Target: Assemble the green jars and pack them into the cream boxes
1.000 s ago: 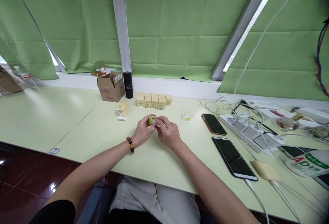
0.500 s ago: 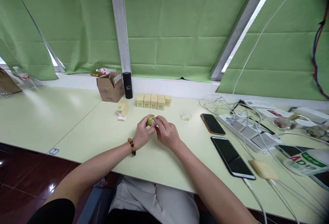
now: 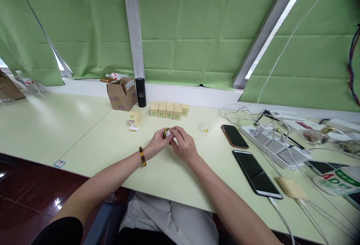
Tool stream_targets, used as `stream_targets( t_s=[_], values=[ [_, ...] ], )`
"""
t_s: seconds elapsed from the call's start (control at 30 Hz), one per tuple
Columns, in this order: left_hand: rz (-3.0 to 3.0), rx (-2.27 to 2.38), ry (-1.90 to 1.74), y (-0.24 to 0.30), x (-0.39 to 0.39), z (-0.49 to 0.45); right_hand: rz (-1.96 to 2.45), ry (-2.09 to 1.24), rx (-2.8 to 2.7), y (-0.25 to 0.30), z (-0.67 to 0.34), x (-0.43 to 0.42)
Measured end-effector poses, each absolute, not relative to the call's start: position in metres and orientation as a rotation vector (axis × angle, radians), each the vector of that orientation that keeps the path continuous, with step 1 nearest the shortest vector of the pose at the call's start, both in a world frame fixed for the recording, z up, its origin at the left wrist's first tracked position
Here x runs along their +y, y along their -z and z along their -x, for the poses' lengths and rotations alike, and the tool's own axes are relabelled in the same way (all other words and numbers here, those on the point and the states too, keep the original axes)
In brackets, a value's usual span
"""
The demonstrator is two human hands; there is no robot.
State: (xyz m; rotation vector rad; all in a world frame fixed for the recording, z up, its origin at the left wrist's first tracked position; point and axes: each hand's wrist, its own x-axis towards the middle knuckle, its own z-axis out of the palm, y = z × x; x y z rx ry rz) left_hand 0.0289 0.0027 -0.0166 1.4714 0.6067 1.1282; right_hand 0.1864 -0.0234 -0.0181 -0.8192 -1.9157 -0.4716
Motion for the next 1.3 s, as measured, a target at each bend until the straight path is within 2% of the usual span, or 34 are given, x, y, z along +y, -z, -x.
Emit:
stream_targets(
  t_s=[0.67,0.97,1.3],
  values=[
    [-1.529,0.643,-1.179,0.014,-0.002,-0.028,0.805,0.314,-1.884,0.024,-0.184,-0.021],
    [-1.219,0.535,-1.111,0.010,-0.001,-0.024,1.009,0.074,-1.784,0.030,-0.179,-0.020],
    [-1.215,0.465,-0.954,0.020,0.003,-0.026,0.938,-0.219,-1.657,0.028,-0.176,-0.026]
  ],
)
